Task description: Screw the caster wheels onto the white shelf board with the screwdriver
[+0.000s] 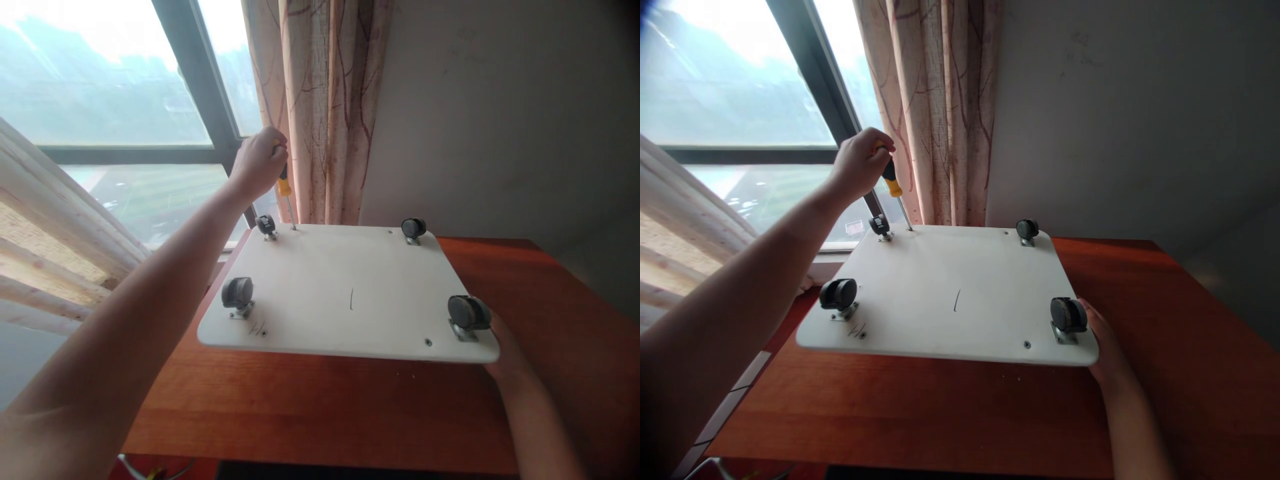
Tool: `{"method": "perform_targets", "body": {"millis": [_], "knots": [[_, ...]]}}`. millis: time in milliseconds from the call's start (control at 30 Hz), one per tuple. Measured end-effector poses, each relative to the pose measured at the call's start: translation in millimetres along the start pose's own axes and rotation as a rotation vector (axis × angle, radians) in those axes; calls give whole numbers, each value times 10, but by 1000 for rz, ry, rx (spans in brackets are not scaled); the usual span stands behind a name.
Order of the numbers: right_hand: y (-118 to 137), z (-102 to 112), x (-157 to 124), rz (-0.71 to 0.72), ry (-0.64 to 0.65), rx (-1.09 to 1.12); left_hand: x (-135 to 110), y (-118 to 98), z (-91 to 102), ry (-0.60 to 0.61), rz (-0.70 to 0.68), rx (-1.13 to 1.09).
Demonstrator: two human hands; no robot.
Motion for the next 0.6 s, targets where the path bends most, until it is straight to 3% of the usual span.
{"method": "perform_targets", "body": {"millis": [233,433,600], "knots": [[-4,7,7,6,5,-20,-33,-87,38,-56,-72,-72],[-15,8,8,11,15,-7,-36,-59,-61,47,21,-52],[-1,-1,2,-2,5,-1,-12,-93,-34,60,-21,-76]]}}
Point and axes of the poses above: each hand's wrist, its own x-axis towards the middle knuckle, its own z-axis out of the back of the hand, y = z × x, the point moved 8 cm from there along x, towards the middle knuckle, and after that the axes turned 8 degrees about -x, right-handed, at the moved point
